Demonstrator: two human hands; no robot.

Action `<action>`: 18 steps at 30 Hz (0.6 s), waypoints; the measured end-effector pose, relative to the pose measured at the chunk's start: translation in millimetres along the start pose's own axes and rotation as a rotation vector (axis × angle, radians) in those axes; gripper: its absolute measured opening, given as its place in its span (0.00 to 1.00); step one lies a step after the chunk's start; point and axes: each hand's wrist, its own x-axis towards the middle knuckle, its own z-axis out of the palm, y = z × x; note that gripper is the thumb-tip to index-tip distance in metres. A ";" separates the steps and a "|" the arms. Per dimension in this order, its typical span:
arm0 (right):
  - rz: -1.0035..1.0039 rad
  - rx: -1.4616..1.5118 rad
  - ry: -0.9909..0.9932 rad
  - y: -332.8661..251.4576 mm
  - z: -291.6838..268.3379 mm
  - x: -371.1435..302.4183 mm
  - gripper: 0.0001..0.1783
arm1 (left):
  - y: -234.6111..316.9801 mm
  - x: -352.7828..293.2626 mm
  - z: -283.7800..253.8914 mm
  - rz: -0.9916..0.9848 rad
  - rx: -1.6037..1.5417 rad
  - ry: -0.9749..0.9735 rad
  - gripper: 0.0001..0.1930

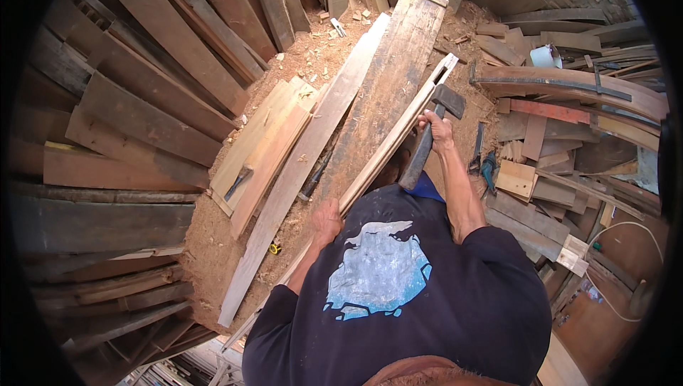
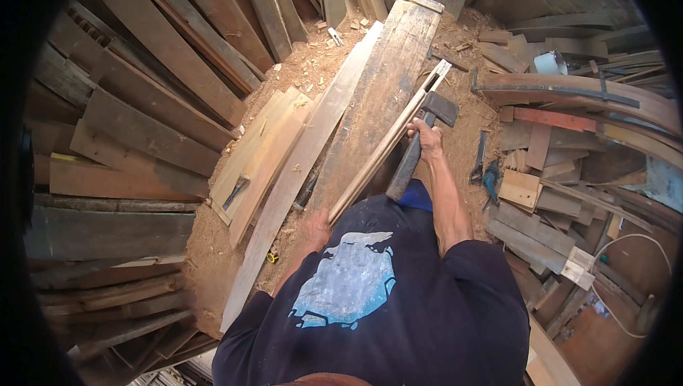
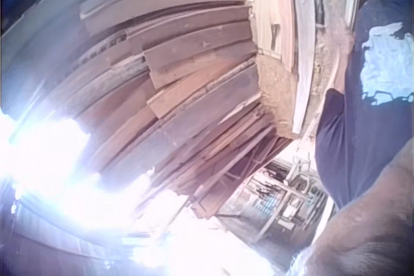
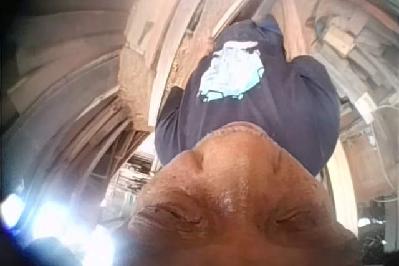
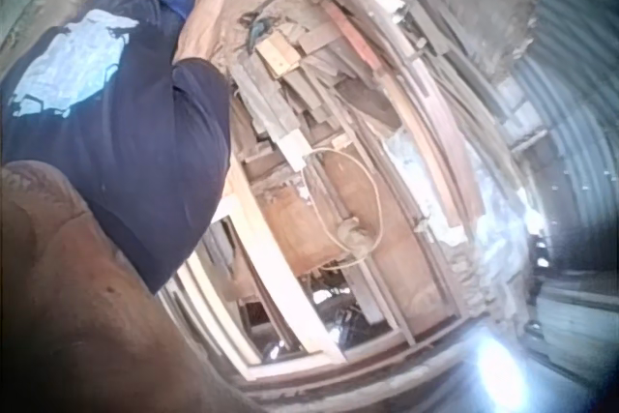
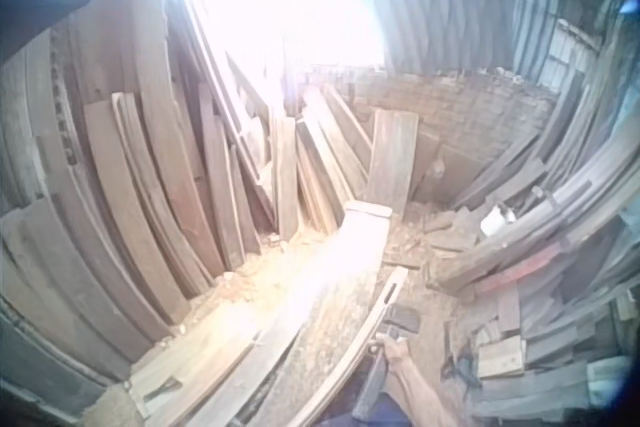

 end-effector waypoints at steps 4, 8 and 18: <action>0.037 0.023 0.094 6.5 -23.7 9.8 0.11 | 10.8 -1.4 -4.2 -0.201 -0.032 -0.066 0.28; 0.019 -0.003 0.135 3.2 -41.9 19.0 0.12 | 7.5 1.8 4.6 -0.193 -0.108 -0.092 0.29; -0.064 -0.186 0.123 -10.3 4.5 72.8 0.19 | 5.5 13.2 -4.7 -0.324 -0.282 -0.296 0.34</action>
